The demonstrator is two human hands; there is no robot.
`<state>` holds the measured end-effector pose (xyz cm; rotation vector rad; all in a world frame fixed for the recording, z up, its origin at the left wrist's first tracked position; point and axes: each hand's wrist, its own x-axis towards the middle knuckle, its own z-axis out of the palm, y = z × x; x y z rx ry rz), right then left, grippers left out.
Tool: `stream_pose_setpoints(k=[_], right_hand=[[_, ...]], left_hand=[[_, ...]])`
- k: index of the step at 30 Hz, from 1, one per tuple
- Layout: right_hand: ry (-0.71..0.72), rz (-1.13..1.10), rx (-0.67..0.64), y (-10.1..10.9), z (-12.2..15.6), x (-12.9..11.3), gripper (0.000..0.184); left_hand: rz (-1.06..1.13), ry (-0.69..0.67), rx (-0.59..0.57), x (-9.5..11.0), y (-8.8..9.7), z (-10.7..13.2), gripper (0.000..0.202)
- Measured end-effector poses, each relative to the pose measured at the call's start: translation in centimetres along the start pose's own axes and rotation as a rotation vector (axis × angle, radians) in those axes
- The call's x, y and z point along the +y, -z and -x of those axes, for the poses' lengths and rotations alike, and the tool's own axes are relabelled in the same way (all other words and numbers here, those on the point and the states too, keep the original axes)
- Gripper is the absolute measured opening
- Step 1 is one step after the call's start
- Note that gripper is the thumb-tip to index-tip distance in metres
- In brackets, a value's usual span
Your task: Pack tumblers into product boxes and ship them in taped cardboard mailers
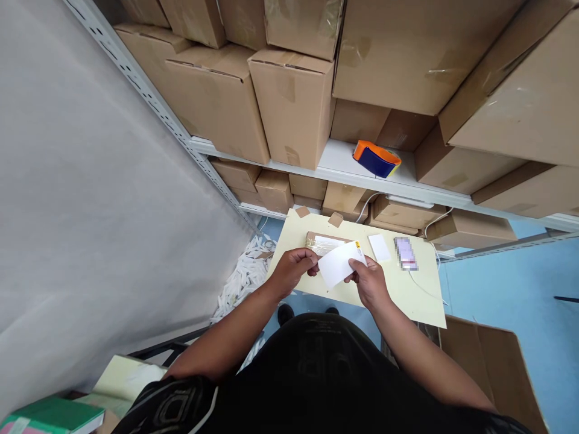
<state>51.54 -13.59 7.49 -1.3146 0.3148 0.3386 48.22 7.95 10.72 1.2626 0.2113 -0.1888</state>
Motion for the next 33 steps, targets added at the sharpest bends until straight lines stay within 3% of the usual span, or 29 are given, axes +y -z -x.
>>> stream_pose_setpoints(k=[13,23,33], right_hand=[[-0.015,0.009,-0.005,-0.2,0.1,0.2,0.026],[-0.012,-0.203,-0.038,-1.2,1.3,-1.6,0.034],[-0.072,-0.31,-0.147,-3.0,3.3,-1.7,0.059]], left_hand=[[0.016,0.04,0.019,-1.7,0.3,0.0,0.022],[-0.028,-0.063,0.058,0.3,-0.8,0.7,0.022],[0.186,-0.077,-0.001,0.5,-1.9,1.1,0.032]])
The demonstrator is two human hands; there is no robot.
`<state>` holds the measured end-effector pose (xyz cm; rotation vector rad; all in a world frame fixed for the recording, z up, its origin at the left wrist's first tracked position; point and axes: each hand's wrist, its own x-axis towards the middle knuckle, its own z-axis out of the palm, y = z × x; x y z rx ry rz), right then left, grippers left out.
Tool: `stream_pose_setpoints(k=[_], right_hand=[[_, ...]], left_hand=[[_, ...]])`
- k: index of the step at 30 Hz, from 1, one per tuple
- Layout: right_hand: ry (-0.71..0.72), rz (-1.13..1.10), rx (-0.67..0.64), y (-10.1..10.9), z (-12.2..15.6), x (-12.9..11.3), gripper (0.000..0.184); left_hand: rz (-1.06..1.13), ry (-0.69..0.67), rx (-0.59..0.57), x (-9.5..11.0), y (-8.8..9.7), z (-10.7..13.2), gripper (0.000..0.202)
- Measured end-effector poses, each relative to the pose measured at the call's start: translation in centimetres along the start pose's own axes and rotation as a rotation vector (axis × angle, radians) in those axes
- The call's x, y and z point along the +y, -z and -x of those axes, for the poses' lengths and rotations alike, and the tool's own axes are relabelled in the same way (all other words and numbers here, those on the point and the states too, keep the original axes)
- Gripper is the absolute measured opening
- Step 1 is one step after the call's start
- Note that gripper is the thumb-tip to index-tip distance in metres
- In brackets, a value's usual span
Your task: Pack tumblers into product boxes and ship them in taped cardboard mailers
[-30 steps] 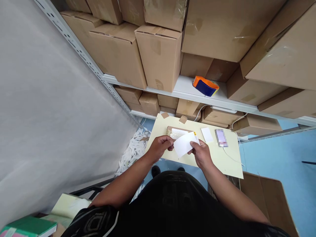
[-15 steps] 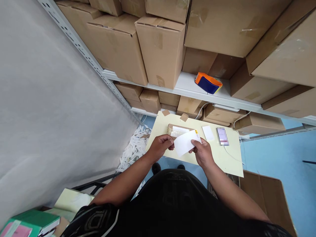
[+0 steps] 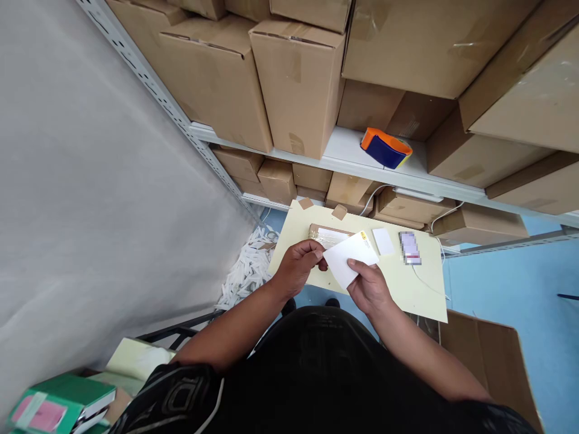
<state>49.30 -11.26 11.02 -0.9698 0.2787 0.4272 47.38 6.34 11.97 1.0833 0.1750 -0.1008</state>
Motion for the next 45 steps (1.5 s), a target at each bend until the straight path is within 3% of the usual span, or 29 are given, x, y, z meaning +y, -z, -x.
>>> stream_pose_setpoints(k=[7,15,21,28,36,45], right_hand=[[-0.003,0.024,0.022,-0.1,-0.1,0.3,0.057],[0.048,0.061,0.094,0.6,-0.2,0.8,0.05],[0.181,0.112,0.152,1.1,-0.2,-0.4,0.051],[0.214,0.152,0.153,1.4,0.0,-0.3,0.055],[0.222,0.172,0.162,1.9,-0.1,0.0,0.044],[0.2,0.174,0.176,2.2,-0.3,0.3,0.047]], left_hand=[[0.087,0.032,-0.005,-0.3,-0.5,0.2,0.033],[-0.043,-0.024,0.029,-0.8,0.1,0.5,0.026],[-0.248,-0.065,-0.021,0.9,0.5,1.0,0.015],[-0.427,-0.04,-0.023,2.4,0.3,0.9,0.008],[-0.457,-0.016,-0.05,1.8,1.0,0.9,0.009],[-0.485,-0.006,-0.053,1.2,1.0,0.7,0.007]])
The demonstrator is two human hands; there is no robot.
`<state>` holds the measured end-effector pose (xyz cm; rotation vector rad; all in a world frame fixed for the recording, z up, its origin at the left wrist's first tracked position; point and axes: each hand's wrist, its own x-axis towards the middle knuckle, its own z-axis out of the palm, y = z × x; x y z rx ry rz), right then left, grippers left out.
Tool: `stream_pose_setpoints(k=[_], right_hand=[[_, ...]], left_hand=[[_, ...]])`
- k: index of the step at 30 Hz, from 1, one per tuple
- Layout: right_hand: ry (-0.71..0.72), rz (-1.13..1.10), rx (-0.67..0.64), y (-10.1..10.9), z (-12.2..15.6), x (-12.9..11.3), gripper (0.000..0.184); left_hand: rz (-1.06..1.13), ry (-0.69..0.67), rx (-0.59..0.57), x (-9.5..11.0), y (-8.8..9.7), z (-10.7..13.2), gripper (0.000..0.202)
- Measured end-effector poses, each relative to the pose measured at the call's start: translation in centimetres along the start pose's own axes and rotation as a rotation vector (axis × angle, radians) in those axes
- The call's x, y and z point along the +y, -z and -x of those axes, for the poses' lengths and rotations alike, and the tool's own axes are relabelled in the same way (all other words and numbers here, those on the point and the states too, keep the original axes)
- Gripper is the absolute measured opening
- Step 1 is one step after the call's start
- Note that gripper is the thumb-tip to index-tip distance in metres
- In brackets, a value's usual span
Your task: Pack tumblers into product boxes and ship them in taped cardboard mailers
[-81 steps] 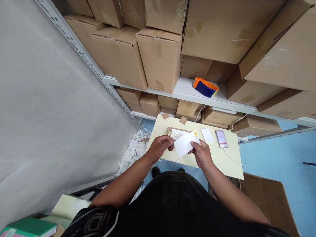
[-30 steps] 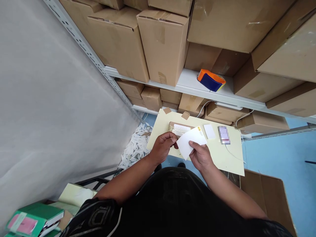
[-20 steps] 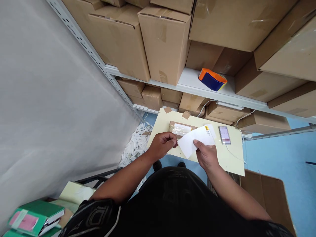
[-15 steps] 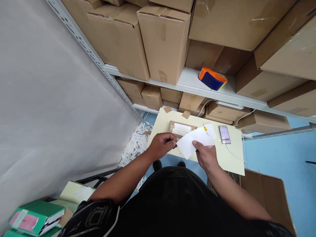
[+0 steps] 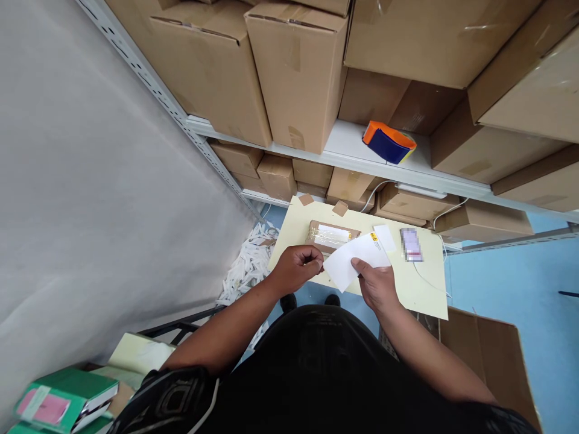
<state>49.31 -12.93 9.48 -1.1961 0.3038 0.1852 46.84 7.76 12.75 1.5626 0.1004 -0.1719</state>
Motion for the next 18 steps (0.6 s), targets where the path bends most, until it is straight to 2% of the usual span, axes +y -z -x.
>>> stream_pose_setpoints(k=[4,7,9,11,12,14,16,18], right_hand=[[-0.061,0.024,-0.011,-0.3,-0.5,0.4,0.045],[-0.125,0.14,-0.046,-0.1,-1.5,1.3,0.048],[-0.04,0.261,0.001,0.2,-2.1,1.8,0.052],[0.147,0.39,0.034,0.4,-2.1,1.9,0.048],[0.241,0.451,-0.005,0.3,-1.9,1.7,0.041],[0.367,0.544,-0.198,-0.3,-1.2,1.2,0.025],[0.409,0.582,-0.382,-1.3,-0.5,0.7,0.018],[0.395,0.585,-0.415,-2.4,0.0,0.6,0.015]], left_hand=[[0.103,0.024,-0.026,-0.2,-0.3,-0.1,0.009],[0.141,0.003,-0.001,-0.7,-0.6,-0.3,0.011],[0.147,-0.016,0.058,-1.2,-0.7,-0.5,0.011],[0.131,-0.029,0.126,-1.7,-0.9,-0.7,0.011],[0.113,-0.031,0.154,-1.9,-1.0,-0.9,0.012],[0.066,-0.035,0.188,-2.4,-1.3,-1.1,0.012],[0.031,-0.047,0.2,-2.7,-1.5,-1.2,0.01],[0.02,-0.054,0.203,-2.9,-1.7,-1.2,0.01]])
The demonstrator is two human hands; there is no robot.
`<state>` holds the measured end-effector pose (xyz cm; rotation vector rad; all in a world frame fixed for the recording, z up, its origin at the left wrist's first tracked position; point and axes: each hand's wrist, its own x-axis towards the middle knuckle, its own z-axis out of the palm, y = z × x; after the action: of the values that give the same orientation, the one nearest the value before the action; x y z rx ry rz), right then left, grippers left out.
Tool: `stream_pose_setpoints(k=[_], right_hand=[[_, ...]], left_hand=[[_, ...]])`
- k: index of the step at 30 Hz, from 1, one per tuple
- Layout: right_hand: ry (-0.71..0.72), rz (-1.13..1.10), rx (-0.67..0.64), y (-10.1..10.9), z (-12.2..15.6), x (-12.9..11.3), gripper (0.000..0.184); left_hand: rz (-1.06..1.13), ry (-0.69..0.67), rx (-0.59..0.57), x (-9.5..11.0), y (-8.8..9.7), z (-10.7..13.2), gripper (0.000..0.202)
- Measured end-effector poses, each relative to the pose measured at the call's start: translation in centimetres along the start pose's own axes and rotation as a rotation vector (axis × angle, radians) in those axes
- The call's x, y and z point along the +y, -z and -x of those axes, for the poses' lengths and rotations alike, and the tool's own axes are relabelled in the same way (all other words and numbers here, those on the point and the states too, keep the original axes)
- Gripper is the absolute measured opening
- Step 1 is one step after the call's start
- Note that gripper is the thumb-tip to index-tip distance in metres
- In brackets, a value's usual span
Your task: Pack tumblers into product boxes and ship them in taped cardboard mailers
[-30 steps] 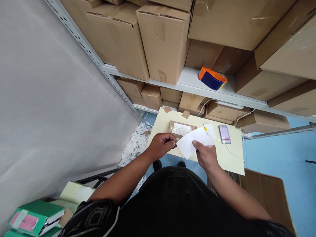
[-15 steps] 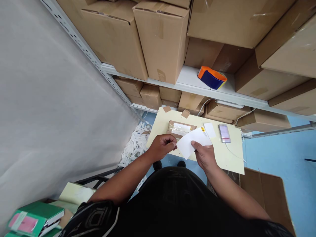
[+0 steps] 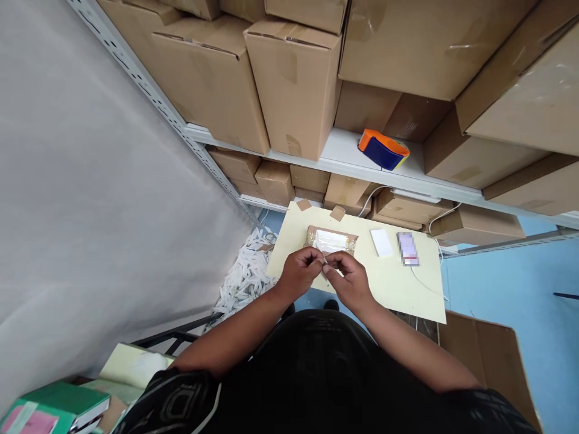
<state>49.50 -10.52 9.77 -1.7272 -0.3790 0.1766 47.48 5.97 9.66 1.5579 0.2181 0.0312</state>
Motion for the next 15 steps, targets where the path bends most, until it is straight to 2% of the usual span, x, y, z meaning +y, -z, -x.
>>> stream_pose_setpoints(k=[4,9,12,15], right_hand=[[-0.082,0.019,0.06,-1.1,-0.5,-0.4,0.012],[-0.08,0.146,0.045,-1.7,-0.7,0.3,0.019],[-0.188,0.062,0.064,-1.9,-1.0,1.0,0.02],[-0.26,-0.049,0.111,-1.7,-1.5,1.7,0.018]], left_hand=[[0.013,0.031,-0.008,-0.4,0.0,0.3,0.014],[0.005,0.05,0.008,-1.2,0.6,0.9,0.014],[-0.029,0.067,0.059,-2.1,1.5,1.1,0.013],[-0.086,0.096,0.097,-3.5,3.3,1.1,0.012]])
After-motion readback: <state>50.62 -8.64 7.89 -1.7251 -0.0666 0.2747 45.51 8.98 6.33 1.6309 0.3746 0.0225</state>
